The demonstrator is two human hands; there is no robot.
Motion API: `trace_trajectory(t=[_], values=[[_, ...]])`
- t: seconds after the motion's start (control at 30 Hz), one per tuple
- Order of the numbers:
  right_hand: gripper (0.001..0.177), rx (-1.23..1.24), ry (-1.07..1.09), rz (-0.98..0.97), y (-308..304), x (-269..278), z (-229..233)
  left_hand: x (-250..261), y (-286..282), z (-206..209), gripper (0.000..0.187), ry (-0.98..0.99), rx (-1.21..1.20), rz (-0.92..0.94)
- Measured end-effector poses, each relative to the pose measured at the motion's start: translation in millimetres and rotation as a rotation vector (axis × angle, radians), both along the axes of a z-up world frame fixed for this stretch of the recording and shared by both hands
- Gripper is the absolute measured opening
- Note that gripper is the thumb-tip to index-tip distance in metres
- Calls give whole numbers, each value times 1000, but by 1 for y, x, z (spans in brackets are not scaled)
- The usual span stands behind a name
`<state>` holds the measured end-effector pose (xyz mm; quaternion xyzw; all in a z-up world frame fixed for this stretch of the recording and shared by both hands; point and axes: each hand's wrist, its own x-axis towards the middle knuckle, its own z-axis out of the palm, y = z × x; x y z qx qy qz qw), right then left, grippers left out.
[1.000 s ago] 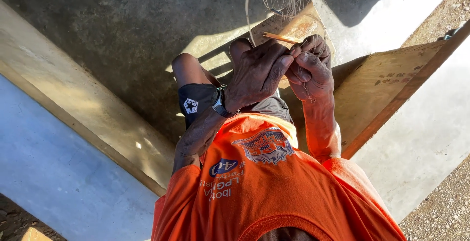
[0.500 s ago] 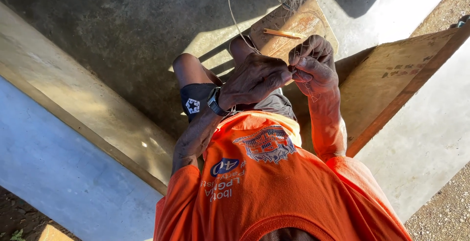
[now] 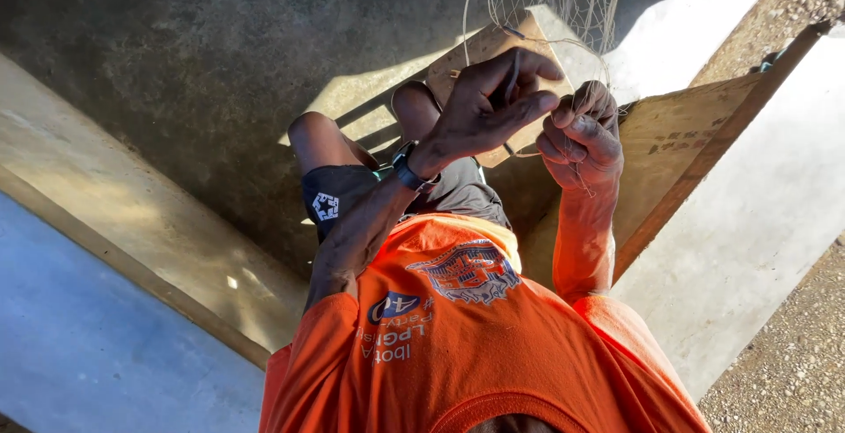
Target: Repairing a fishing net by weaving and knotting the mesh using a small shuttle.
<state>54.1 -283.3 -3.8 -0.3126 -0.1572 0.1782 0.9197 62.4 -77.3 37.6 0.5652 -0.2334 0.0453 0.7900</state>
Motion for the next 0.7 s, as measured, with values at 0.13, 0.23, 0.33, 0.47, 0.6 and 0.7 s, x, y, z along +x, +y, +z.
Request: trace_trajectory(t=[0.13, 0.23, 0.33, 0.47, 0.6, 0.7], values=[[15, 41, -16, -1, -20, 6, -20, -3, 3, -5, 10, -21, -124, 45], [17, 51, -21, 65, -9, 11, -10, -13, 14, -5, 7, -57, -151, 94], [15, 72, -20, 161, 15, 16, -1, -26, 40, 25, 6, -102, -25, 203], [19, 164, -4, 289, 37, 25, 10, -28, 44, 19, 4, -142, -36, 258], [30, 142, -10, 322, 39, 31, 20, -27, 26, 1, 5, -164, -46, 279], [37, 79, -32, 281, 34, 28, 24, -27, 13, -6, 6, -142, -132, 288]])
